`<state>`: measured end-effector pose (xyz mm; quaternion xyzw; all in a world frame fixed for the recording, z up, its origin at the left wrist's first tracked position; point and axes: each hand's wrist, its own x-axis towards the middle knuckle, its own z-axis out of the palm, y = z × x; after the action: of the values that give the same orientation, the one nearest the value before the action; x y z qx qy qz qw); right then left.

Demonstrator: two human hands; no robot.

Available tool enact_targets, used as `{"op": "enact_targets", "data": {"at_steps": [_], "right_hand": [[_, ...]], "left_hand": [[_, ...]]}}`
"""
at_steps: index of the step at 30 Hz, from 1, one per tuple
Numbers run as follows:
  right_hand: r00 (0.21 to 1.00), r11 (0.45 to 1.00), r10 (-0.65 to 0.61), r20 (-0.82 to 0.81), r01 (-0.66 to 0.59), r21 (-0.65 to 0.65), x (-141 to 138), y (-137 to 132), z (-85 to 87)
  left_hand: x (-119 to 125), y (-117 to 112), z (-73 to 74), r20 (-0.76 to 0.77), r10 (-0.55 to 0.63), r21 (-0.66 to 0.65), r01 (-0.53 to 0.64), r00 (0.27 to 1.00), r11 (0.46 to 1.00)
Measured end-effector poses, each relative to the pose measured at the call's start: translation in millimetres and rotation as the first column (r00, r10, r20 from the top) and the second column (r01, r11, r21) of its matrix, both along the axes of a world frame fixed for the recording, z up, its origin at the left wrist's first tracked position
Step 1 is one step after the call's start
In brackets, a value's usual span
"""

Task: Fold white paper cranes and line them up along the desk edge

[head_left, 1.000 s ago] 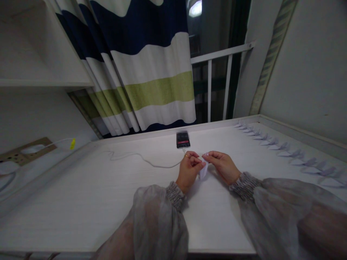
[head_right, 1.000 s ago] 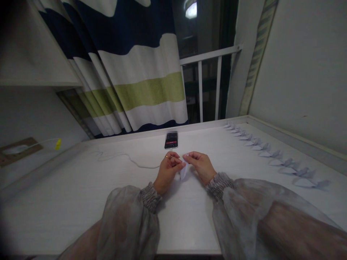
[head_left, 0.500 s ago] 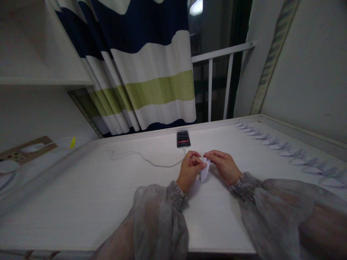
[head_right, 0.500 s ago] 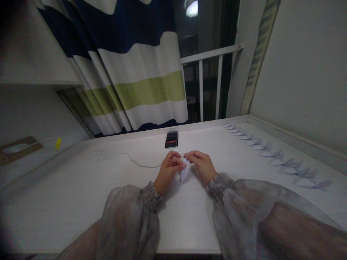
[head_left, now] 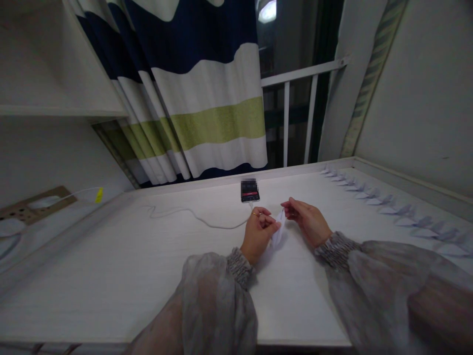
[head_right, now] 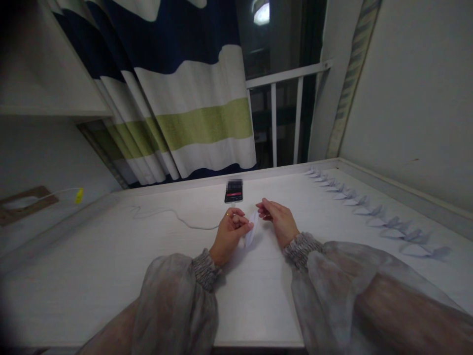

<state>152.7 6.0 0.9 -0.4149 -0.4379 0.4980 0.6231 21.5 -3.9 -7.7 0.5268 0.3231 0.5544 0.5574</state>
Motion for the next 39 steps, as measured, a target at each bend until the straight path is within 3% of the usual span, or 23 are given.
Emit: {"op": "enact_targets", "data": {"at_steps": [5,16,28,34,39], "right_hand": [[0.986,0.990,0.138,0.094,-0.135,-0.028,-4.5,-3.5,-2.9],[0.984,0.996,0.087,0.157,-0.092,0.022,-5.5,-8.4,2.2],[0.965,0.980,0.196,0.177,-0.189,-0.055,-6.3,-6.0,-3.9],[0.950,0.968,0.251,0.187,-0.241,-0.073,-6.6,-4.7,-6.4],[0.962,0.982,0.188,0.200,-0.182,-0.045,-7.2,-5.8,-3.5]], "left_hand": [[0.3,1.6,-0.4,0.000,0.049,-0.004,-0.049,0.999,0.999],[0.4,0.9,-0.4,-0.043,-0.096,-0.124,0.090,0.994,0.988],[-3.2,3.0,2.4,0.002,0.150,-0.069,-0.150,0.989,0.986],[-4.6,4.0,2.7,0.018,0.146,-0.091,-0.144,0.989,0.985],[-5.7,5.8,3.5,0.042,0.141,-0.104,-0.136,0.989,0.985]]}}
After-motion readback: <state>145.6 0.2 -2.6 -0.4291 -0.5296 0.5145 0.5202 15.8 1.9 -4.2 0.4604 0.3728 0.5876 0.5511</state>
